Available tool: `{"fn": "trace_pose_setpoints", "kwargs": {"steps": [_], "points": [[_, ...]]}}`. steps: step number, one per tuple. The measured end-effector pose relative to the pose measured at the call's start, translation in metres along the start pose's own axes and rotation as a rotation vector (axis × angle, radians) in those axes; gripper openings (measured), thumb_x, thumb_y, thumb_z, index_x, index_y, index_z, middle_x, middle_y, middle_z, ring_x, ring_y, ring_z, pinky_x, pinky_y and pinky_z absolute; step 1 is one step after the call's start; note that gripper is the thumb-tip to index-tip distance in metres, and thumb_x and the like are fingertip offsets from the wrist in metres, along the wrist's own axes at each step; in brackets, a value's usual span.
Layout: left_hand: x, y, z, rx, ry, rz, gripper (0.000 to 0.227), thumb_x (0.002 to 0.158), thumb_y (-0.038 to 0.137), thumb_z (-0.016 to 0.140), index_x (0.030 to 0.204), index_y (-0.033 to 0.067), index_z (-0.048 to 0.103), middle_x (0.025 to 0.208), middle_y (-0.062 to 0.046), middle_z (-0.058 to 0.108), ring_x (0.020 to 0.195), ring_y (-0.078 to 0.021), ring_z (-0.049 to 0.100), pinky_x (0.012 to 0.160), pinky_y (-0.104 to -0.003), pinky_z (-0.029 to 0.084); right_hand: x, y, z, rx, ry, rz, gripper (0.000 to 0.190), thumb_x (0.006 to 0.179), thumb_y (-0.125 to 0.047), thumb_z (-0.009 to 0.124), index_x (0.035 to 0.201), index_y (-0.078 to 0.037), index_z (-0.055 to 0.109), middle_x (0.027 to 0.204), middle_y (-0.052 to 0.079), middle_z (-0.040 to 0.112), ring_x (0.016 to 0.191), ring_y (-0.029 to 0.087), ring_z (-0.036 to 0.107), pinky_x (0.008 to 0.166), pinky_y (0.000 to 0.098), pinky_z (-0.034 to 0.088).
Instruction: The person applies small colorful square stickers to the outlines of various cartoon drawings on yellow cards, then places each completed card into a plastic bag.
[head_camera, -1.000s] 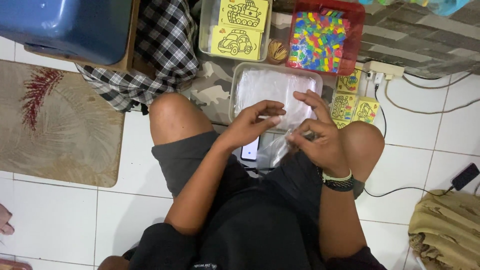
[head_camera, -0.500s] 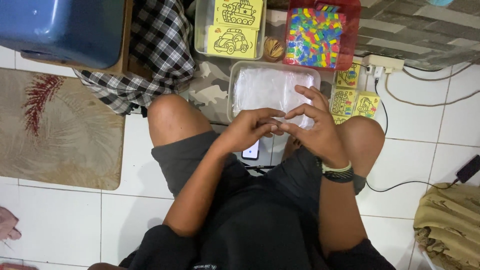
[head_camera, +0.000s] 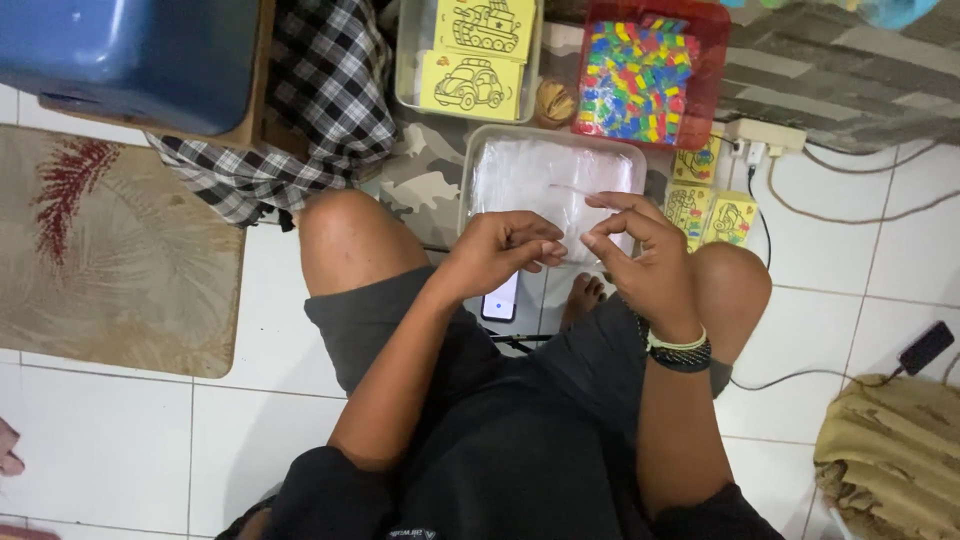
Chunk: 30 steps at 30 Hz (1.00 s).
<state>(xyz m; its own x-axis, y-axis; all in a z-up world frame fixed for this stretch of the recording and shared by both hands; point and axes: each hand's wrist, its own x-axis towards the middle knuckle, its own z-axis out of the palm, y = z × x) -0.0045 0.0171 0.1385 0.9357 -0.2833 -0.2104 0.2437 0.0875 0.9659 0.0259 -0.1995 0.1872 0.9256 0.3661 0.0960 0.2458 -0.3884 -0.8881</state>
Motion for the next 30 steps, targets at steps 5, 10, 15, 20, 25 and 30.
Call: {"fn": "trace_pose_setpoints", "kwargs": {"steps": [5, 10, 15, 20, 25, 30], "points": [[-0.005, -0.009, -0.023, 0.002, 0.083, -0.029, 0.020, 0.095, 0.004, 0.071, 0.114, 0.0019, 0.076, 0.098, -0.026, 0.077, 0.089, -0.0283, 0.076, 0.072, -0.038, 0.065, 0.041, -0.012, 0.007, 0.039, 0.062, 0.007, 0.005, 0.102, -0.001, 0.072, 0.105, 0.003, 0.072, 0.113, 0.022, 0.071, 0.109, 0.034, 0.069, 0.094, 0.0436, 0.052], [-0.013, -0.013, -0.037, -0.025, 0.152, -0.036, 0.019, 0.094, 0.004, 0.071, 0.112, 0.0004, 0.076, 0.096, -0.027, 0.077, 0.086, -0.0281, 0.076, 0.070, -0.038, 0.065, 0.119, 0.038, 0.036, -0.113, 0.029, -0.101, 0.014, 0.099, -0.001, 0.078, 0.113, -0.001, 0.076, 0.104, 0.018, 0.074, 0.102, 0.029, 0.072, 0.086, 0.0365, 0.055], [-0.018, -0.011, -0.050, -0.041, 0.167, -0.015, 0.018, 0.091, 0.001, 0.069, 0.107, -0.0048, 0.073, 0.095, -0.012, 0.081, 0.084, -0.0153, 0.078, 0.076, -0.024, 0.063, 0.214, 0.088, 0.098, -0.504, -0.084, -0.263, 0.025, 0.084, -0.003, 0.081, 0.107, 0.004, 0.078, 0.102, 0.016, 0.074, 0.080, 0.027, 0.067, 0.074, 0.0360, 0.055], [-0.019, -0.012, -0.058, -0.052, 0.168, -0.055, 0.017, 0.089, 0.002, 0.071, 0.105, -0.0029, 0.074, 0.093, -0.009, 0.081, 0.081, -0.0131, 0.076, 0.074, -0.024, 0.060, 0.274, 0.127, 0.135, -0.737, -0.238, -0.273, 0.032, 0.081, -0.004, 0.081, 0.112, 0.003, 0.076, 0.115, 0.020, 0.068, 0.100, 0.036, 0.064, 0.089, 0.0428, 0.052], [-0.021, -0.005, -0.071, -0.042, 0.172, -0.099, 0.017, 0.089, 0.007, 0.073, 0.103, -0.0026, 0.075, 0.083, -0.005, 0.076, 0.071, -0.0104, 0.067, 0.065, -0.024, 0.053, 0.304, 0.151, 0.143, -0.894, -0.385, -0.287, 0.068, 0.076, -0.009, 0.083, 0.141, -0.007, 0.063, 0.128, 0.024, 0.062, 0.109, 0.043, 0.062, 0.092, 0.0477, 0.051], [-0.016, -0.013, -0.080, -0.071, 0.184, -0.099, 0.019, 0.089, 0.003, 0.072, 0.106, -0.0044, 0.074, 0.090, -0.009, 0.080, 0.076, -0.0124, 0.074, 0.070, -0.023, 0.059, 0.324, 0.171, 0.124, -0.797, -0.541, -0.310, 0.045, 0.080, -0.017, 0.086, 0.119, 0.002, 0.076, 0.113, 0.017, 0.073, 0.095, 0.036, 0.068, 0.086, 0.0442, 0.052]]}}
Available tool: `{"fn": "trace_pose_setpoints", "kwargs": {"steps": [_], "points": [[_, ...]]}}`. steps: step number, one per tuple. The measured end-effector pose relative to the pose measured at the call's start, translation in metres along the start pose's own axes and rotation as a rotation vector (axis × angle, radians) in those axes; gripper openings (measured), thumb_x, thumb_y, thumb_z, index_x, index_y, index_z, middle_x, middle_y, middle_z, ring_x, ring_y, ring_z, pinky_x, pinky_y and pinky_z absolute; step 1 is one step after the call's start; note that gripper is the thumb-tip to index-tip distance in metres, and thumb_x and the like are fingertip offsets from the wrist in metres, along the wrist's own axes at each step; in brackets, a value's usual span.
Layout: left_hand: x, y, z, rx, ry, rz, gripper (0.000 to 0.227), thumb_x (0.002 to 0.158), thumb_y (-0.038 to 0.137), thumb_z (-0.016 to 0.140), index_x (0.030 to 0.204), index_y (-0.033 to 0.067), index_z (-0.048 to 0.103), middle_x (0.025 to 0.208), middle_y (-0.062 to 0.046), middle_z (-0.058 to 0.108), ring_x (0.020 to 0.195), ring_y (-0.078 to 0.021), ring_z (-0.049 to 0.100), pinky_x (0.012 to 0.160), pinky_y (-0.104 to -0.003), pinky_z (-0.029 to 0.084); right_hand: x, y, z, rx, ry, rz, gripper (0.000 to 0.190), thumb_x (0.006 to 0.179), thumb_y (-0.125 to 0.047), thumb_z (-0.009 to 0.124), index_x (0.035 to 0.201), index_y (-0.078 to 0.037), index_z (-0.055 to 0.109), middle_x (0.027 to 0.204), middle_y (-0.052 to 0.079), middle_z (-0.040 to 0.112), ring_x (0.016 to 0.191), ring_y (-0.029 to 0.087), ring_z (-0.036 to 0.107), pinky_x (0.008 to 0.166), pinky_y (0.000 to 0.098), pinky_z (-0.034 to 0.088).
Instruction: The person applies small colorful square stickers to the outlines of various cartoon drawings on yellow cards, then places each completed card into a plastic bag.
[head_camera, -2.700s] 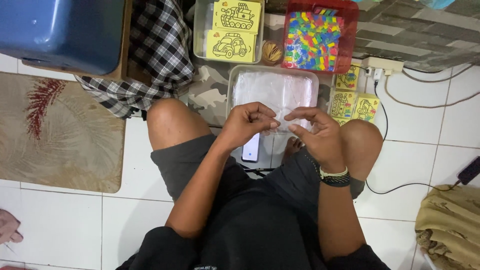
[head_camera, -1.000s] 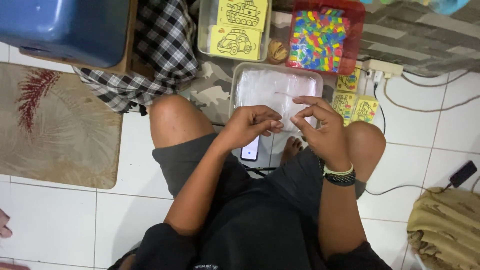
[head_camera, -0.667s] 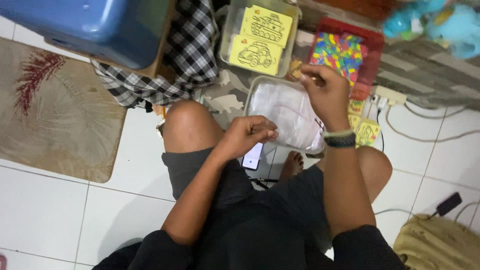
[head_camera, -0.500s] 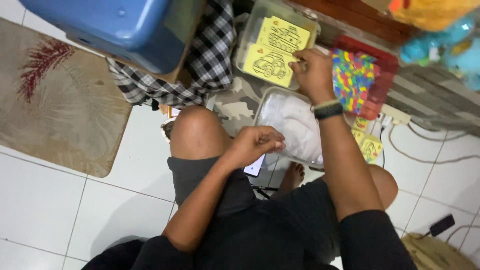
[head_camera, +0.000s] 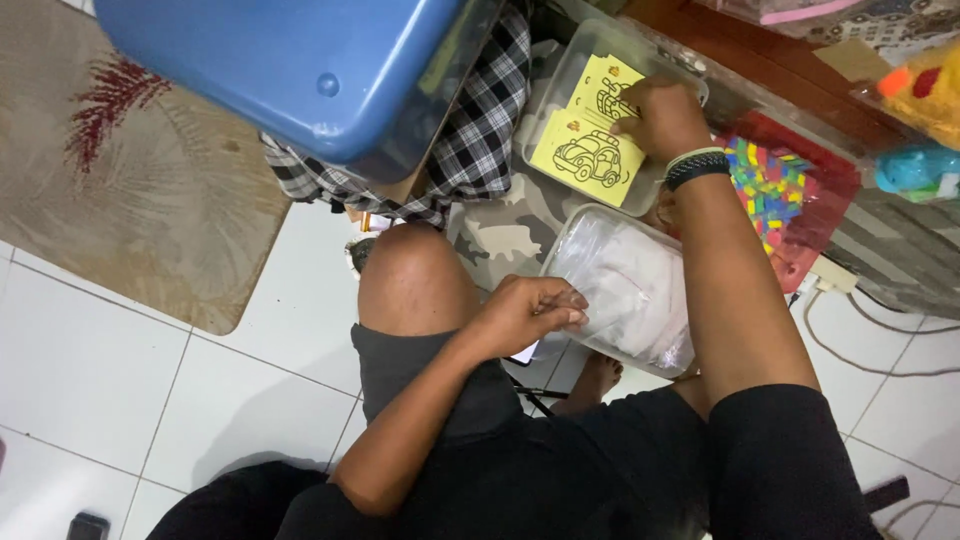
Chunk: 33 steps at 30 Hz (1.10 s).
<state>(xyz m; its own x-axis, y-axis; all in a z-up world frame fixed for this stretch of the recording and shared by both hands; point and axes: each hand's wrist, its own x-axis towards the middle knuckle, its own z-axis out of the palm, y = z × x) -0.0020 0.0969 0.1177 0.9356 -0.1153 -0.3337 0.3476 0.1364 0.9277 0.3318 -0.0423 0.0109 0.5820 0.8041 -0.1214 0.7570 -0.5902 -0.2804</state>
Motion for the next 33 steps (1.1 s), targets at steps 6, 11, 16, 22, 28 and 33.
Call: {"fn": "trace_pose_setpoints", "kwargs": {"steps": [6, 11, 16, 22, 28, 33], "points": [[0.005, -0.008, 0.003, -0.024, 0.002, 0.014, 0.019, 0.089, 0.003, 0.073, 0.105, -0.0054, 0.074, 0.092, -0.010, 0.080, 0.075, -0.0113, 0.073, 0.070, -0.022, 0.059, -0.012, -0.014, -0.009, 0.080, 0.136, 0.018, 0.017, 0.095, -0.005, 0.066, 0.105, 0.004, 0.077, 0.094, 0.024, 0.075, 0.073, 0.042, 0.066, 0.074, 0.0474, 0.054], [0.003, -0.015, 0.007, -0.002, 0.032, -0.013, 0.019, 0.089, 0.001, 0.071, 0.107, -0.0043, 0.074, 0.092, -0.010, 0.081, 0.078, -0.0122, 0.076, 0.072, -0.022, 0.060, -0.024, -0.025, -0.012, -0.114, 0.437, -0.009, 0.011, 0.096, -0.008, 0.071, 0.090, -0.002, 0.077, 0.093, 0.013, 0.061, 0.085, 0.032, 0.054, 0.080, 0.0429, 0.047], [0.000, -0.018, 0.009, -0.100, 0.077, -0.025, 0.018, 0.091, 0.002, 0.070, 0.108, -0.0043, 0.073, 0.091, -0.012, 0.080, 0.077, -0.0144, 0.076, 0.072, -0.024, 0.062, -0.079, -0.071, -0.062, -0.074, 0.677, 0.031, 0.012, 0.094, -0.004, 0.074, 0.103, -0.004, 0.082, 0.089, 0.009, 0.076, 0.075, 0.026, 0.059, 0.082, 0.0382, 0.043], [0.007, -0.017, 0.022, -0.028, 0.147, 0.035, 0.018, 0.092, 0.004, 0.074, 0.109, 0.0043, 0.077, 0.094, -0.021, 0.079, 0.081, -0.0224, 0.076, 0.067, -0.032, 0.063, -0.189, -0.105, -0.067, 0.506, 0.795, 0.234, 0.013, 0.104, -0.006, 0.075, 0.114, 0.000, 0.080, 0.095, 0.024, 0.076, 0.089, 0.038, 0.074, 0.077, 0.0445, 0.054], [0.009, -0.009, 0.047, -0.167, 0.103, 0.043, 0.021, 0.092, 0.000, 0.073, 0.113, -0.0047, 0.071, 0.095, -0.024, 0.077, 0.083, -0.0262, 0.076, 0.072, -0.033, 0.065, -0.274, -0.121, -0.044, 0.985, 0.986, 0.562, 0.013, 0.106, -0.014, 0.074, 0.112, -0.004, 0.079, 0.082, 0.000, 0.071, 0.080, 0.002, 0.052, 0.071, 0.0240, 0.049], [0.007, 0.009, 0.071, -0.096, 0.098, 0.083, 0.019, 0.093, 0.000, 0.073, 0.111, -0.0051, 0.071, 0.093, -0.025, 0.077, 0.084, -0.0268, 0.077, 0.074, -0.035, 0.066, -0.327, -0.128, -0.057, 1.234, 1.014, 0.520, 0.080, 0.102, 0.011, 0.073, 0.164, -0.015, 0.029, 0.109, 0.017, 0.069, 0.086, 0.018, 0.072, 0.072, 0.0280, 0.065]]}}
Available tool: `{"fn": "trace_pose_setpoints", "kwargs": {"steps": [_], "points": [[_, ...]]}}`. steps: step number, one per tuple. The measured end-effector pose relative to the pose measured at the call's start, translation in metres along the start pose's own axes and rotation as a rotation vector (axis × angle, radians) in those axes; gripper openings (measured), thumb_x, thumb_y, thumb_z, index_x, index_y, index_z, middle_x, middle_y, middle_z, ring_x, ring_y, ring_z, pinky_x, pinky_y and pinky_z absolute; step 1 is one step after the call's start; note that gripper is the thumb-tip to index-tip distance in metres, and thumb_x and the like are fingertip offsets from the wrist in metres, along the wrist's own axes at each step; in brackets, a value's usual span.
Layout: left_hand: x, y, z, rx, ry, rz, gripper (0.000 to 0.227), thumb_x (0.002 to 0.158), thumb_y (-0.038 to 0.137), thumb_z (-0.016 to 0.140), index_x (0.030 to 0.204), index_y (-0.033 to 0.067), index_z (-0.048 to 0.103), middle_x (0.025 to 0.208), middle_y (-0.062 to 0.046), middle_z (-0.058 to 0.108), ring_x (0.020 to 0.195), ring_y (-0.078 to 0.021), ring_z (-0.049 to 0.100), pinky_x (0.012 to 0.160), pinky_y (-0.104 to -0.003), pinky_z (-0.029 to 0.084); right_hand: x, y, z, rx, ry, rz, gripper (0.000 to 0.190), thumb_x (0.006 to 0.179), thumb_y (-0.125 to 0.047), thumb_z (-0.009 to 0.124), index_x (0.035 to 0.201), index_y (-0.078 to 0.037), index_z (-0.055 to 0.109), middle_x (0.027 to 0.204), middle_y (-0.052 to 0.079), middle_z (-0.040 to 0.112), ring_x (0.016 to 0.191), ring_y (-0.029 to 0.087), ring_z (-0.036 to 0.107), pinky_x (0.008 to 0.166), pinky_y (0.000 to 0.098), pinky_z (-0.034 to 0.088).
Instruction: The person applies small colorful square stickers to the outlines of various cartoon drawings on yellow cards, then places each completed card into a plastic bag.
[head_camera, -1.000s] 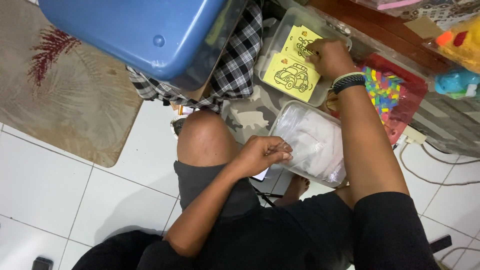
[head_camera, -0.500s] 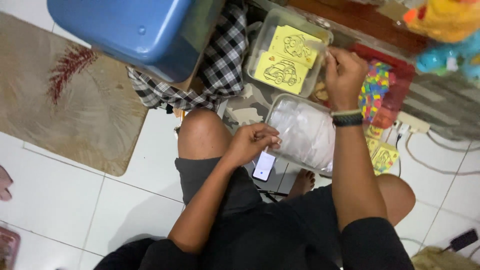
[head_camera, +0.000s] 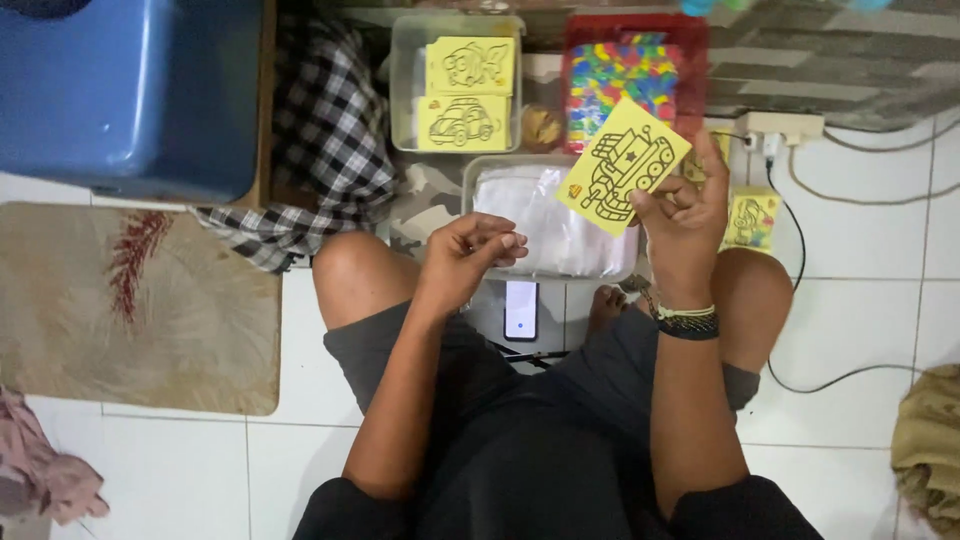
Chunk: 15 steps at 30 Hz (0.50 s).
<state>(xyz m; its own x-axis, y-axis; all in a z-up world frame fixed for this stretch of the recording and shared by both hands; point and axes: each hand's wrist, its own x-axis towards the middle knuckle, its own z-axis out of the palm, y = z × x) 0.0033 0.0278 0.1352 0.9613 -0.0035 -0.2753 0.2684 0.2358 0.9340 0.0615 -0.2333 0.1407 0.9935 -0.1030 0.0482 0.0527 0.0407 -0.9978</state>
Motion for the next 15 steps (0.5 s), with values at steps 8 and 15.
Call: {"fn": "trace_pose_setpoints", "kwargs": {"steps": [8, 15], "points": [[-0.013, 0.014, 0.017, 0.060, -0.048, -0.014, 0.019, 0.092, -0.001, 0.072, 0.110, -0.0067, 0.070, 0.093, -0.025, 0.076, 0.084, -0.0268, 0.077, 0.075, -0.035, 0.066, -0.019, -0.042, -0.017, 0.018, -0.010, -0.129, 0.071, 0.103, 0.014, 0.068, 0.161, -0.007, 0.033, 0.113, 0.028, 0.067, 0.094, 0.034, 0.074, 0.076, 0.0450, 0.069], [-0.026, 0.013, 0.028, 0.066, -0.193, -0.027, 0.020, 0.092, 0.000, 0.072, 0.112, -0.0060, 0.071, 0.096, -0.028, 0.075, 0.089, -0.0337, 0.076, 0.079, -0.045, 0.064, -0.022, -0.038, -0.011, -0.007, -0.035, -0.351, 0.061, 0.100, 0.015, 0.069, 0.152, 0.004, 0.038, 0.111, 0.037, 0.067, 0.104, 0.039, 0.070, 0.095, 0.0569, 0.061]]}}
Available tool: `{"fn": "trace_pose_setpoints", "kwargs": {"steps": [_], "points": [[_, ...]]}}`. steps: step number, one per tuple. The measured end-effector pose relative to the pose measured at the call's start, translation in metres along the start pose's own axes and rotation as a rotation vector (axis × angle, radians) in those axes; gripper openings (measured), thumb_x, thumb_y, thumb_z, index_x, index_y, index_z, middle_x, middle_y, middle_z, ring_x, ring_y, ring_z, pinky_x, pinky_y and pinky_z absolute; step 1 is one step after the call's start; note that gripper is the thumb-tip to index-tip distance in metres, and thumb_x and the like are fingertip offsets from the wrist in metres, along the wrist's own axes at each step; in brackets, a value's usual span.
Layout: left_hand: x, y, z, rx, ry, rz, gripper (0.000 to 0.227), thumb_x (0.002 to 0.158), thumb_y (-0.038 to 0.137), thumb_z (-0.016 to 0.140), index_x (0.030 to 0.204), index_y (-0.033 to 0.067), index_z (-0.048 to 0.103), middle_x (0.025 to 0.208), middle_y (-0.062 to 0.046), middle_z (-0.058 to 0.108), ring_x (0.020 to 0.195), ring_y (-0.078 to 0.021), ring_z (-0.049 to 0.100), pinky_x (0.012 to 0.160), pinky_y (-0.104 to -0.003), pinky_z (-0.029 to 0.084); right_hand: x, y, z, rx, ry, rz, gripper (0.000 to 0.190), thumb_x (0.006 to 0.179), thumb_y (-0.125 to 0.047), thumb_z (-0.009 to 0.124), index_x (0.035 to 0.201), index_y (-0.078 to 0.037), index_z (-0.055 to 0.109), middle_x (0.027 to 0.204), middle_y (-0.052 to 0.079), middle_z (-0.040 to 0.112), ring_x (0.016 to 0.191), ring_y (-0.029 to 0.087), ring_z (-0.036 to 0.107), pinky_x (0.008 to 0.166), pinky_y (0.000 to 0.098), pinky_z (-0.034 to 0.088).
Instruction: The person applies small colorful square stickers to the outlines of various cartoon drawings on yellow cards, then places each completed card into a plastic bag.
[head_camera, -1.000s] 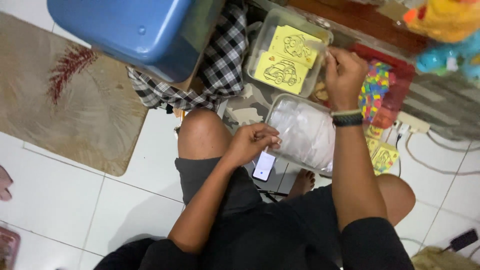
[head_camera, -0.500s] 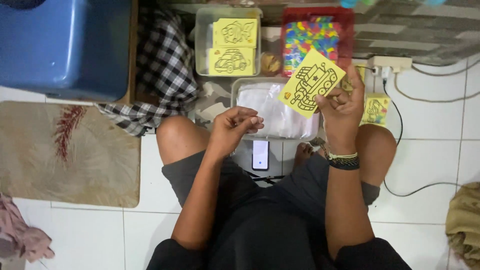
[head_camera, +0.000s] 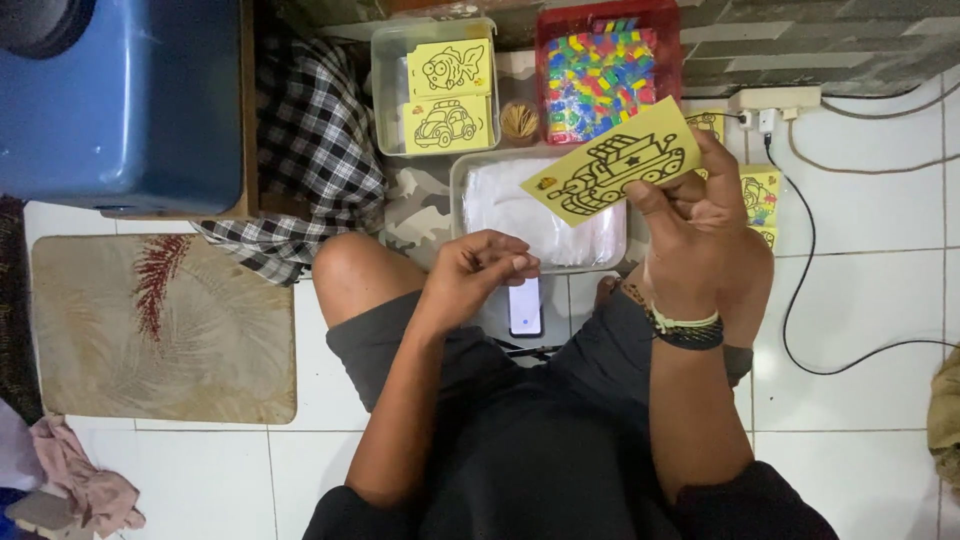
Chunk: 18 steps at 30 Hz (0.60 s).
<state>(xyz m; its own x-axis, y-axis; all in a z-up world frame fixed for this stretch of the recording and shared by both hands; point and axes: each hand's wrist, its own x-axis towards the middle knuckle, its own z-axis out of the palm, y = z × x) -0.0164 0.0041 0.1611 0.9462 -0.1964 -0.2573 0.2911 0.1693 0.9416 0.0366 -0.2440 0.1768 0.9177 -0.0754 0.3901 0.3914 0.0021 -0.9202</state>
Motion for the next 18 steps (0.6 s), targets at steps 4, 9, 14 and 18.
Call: {"fn": "trace_pose_setpoints", "kwargs": {"steps": [4, 9, 14, 18], "points": [[-0.007, 0.005, 0.006, -0.025, -0.039, -0.009, 0.020, 0.091, 0.001, 0.074, 0.110, -0.0042, 0.072, 0.095, -0.022, 0.077, 0.087, -0.0255, 0.075, 0.078, -0.040, 0.065, -0.005, 0.001, 0.017, 0.086, 0.060, 0.005, 0.061, 0.098, 0.014, 0.071, 0.150, 0.003, 0.040, 0.113, 0.037, 0.068, 0.109, 0.040, 0.070, 0.103, 0.0559, 0.057], [-0.011, 0.012, 0.005, -0.008, -0.081, 0.043, 0.019, 0.092, 0.002, 0.074, 0.111, -0.0019, 0.073, 0.095, -0.022, 0.077, 0.089, -0.0256, 0.075, 0.078, -0.040, 0.065, -0.002, -0.012, 0.029, 0.092, 0.034, 0.059, 0.055, 0.097, 0.009, 0.074, 0.144, 0.003, 0.046, 0.107, 0.032, 0.070, 0.106, 0.030, 0.069, 0.104, 0.0483, 0.056], [-0.007, 0.004, -0.002, -0.035, -0.093, 0.066, 0.021, 0.093, 0.001, 0.073, 0.114, -0.0031, 0.072, 0.097, -0.023, 0.077, 0.090, -0.0283, 0.076, 0.080, -0.042, 0.064, -0.001, -0.012, 0.022, 0.055, -0.024, 0.101, 0.055, 0.095, 0.009, 0.075, 0.143, 0.004, 0.049, 0.105, 0.031, 0.070, 0.103, 0.029, 0.070, 0.101, 0.0470, 0.057], [-0.008, 0.005, -0.005, -0.045, -0.096, 0.059, 0.022, 0.094, 0.003, 0.072, 0.115, -0.0035, 0.071, 0.099, -0.022, 0.077, 0.092, -0.0263, 0.075, 0.080, -0.040, 0.064, 0.004, -0.022, 0.023, -0.008, -0.084, 0.111, 0.056, 0.092, 0.012, 0.077, 0.142, 0.007, 0.051, 0.104, 0.032, 0.070, 0.100, 0.029, 0.069, 0.100, 0.0477, 0.056]]}}
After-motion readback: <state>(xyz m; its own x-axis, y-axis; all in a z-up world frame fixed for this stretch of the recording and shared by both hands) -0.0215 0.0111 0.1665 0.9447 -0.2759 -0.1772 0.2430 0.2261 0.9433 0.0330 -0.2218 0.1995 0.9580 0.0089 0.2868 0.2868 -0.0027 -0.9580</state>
